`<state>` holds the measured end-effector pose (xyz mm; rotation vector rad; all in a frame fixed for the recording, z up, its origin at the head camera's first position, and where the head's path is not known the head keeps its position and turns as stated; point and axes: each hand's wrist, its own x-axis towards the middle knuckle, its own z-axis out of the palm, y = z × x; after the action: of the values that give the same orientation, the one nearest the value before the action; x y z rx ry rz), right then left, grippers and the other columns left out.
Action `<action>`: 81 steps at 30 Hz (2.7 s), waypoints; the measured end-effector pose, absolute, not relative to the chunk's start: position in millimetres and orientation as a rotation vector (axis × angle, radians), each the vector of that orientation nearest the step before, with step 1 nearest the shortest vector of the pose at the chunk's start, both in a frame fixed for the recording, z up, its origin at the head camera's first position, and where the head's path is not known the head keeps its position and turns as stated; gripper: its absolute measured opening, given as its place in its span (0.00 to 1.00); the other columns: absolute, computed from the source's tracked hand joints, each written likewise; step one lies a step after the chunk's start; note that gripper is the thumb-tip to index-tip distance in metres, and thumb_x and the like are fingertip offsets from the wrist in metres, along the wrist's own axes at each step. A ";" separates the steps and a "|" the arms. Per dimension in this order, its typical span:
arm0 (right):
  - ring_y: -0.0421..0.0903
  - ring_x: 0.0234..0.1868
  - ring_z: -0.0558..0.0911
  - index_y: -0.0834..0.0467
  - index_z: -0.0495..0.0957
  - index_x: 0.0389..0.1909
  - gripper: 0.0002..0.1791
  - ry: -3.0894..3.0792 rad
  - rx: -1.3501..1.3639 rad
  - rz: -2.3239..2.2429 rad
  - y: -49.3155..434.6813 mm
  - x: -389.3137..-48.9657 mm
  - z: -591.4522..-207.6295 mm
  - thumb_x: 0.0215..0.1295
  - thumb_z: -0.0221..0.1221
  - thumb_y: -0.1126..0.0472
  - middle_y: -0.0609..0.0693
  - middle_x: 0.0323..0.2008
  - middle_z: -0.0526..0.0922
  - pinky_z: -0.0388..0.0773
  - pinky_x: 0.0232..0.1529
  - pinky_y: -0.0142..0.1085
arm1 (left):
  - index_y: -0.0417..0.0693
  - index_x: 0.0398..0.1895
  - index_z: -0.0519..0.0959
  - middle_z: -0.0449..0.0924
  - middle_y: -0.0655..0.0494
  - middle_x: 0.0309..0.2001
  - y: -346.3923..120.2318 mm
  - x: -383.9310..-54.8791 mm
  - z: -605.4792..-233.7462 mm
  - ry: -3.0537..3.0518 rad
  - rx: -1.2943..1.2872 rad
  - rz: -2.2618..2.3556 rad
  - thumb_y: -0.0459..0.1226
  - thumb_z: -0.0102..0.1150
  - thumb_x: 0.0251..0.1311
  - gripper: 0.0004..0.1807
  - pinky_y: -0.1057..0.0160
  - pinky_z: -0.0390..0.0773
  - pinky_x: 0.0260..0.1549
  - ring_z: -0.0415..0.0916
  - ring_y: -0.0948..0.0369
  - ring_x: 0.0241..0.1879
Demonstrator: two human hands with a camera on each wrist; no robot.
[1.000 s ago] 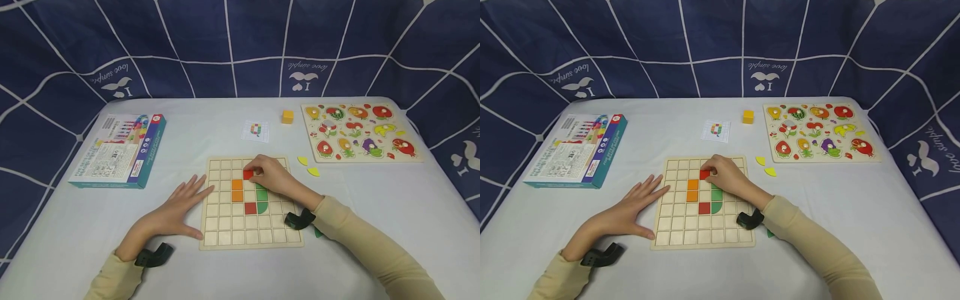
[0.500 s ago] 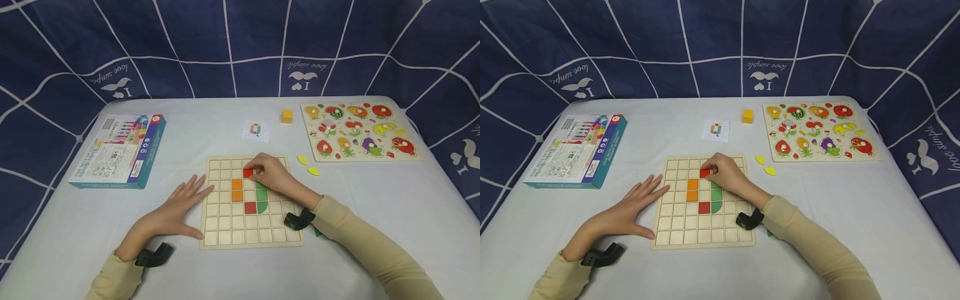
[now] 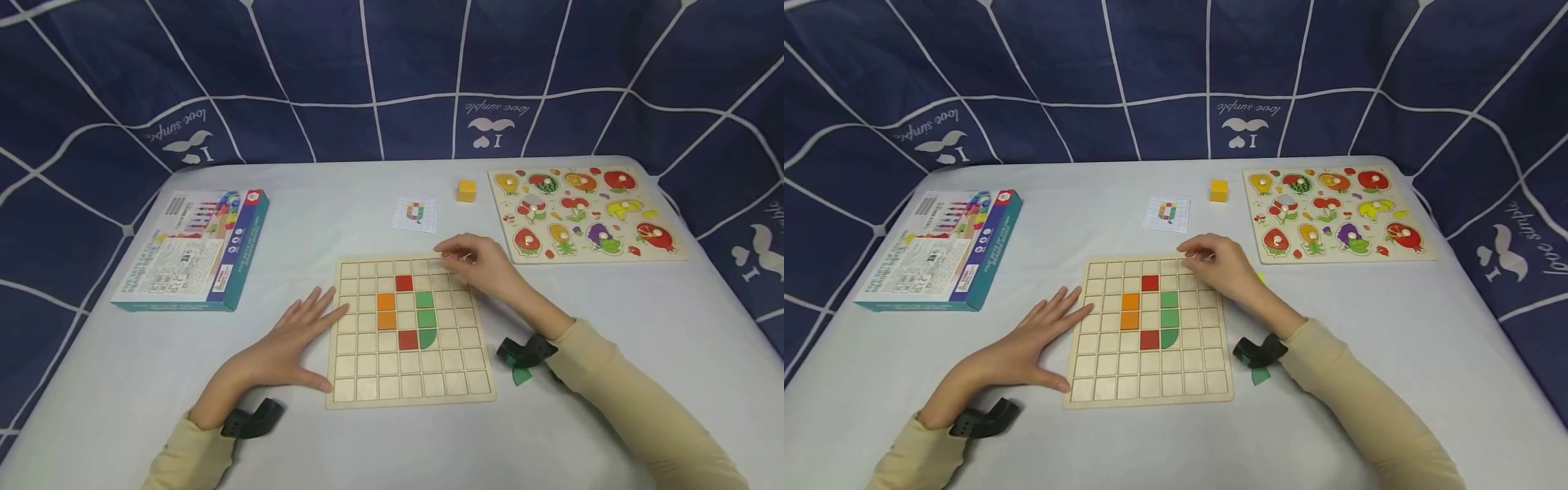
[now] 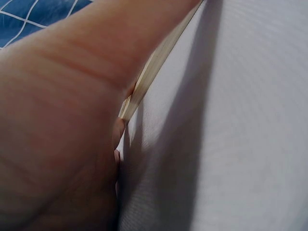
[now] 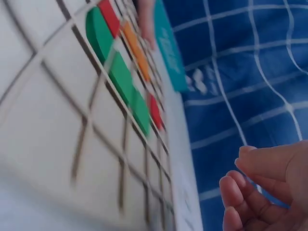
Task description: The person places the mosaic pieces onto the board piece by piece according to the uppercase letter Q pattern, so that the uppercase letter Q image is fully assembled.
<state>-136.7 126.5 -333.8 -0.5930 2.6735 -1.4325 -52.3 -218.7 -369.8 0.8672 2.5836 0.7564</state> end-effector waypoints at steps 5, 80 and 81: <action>0.45 0.41 0.79 0.65 0.79 0.47 0.14 2.621 -0.373 -1.532 174.1 -127.6 -332.1 0.63 0.60 0.63 0.57 0.46 0.81 0.76 0.38 0.30 | 0.55 0.74 0.50 0.33 0.50 0.74 -219.3 -51.9 -369.7 2.584 0.866 0.759 0.67 0.68 0.30 0.65 0.45 0.31 0.63 0.24 0.51 0.70; 0.46 0.25 0.81 0.61 0.80 0.33 0.02 2.375 -0.537 -1.490 53.7 -155.0 -355.3 0.61 0.60 0.68 0.51 0.24 0.81 0.76 0.27 0.34 | 0.56 0.74 0.49 0.32 0.52 0.74 -217.7 -52.6 -367.9 2.578 0.829 0.727 0.68 0.66 0.32 0.64 0.46 0.30 0.64 0.23 0.53 0.70; 0.45 0.25 0.81 0.61 0.81 0.32 0.02 2.389 -0.547 -1.470 53.0 -155.0 -355.8 0.61 0.60 0.67 0.51 0.24 0.81 0.76 0.28 0.34 | 0.56 0.74 0.49 0.32 0.52 0.74 -217.7 -52.5 -368.1 2.579 0.829 0.725 0.68 0.66 0.32 0.64 0.46 0.30 0.64 0.23 0.53 0.70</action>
<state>-155.0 53.0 -355.8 -0.5469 2.3891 -1.4701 -52.5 -217.7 -368.1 0.8286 2.5788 0.7255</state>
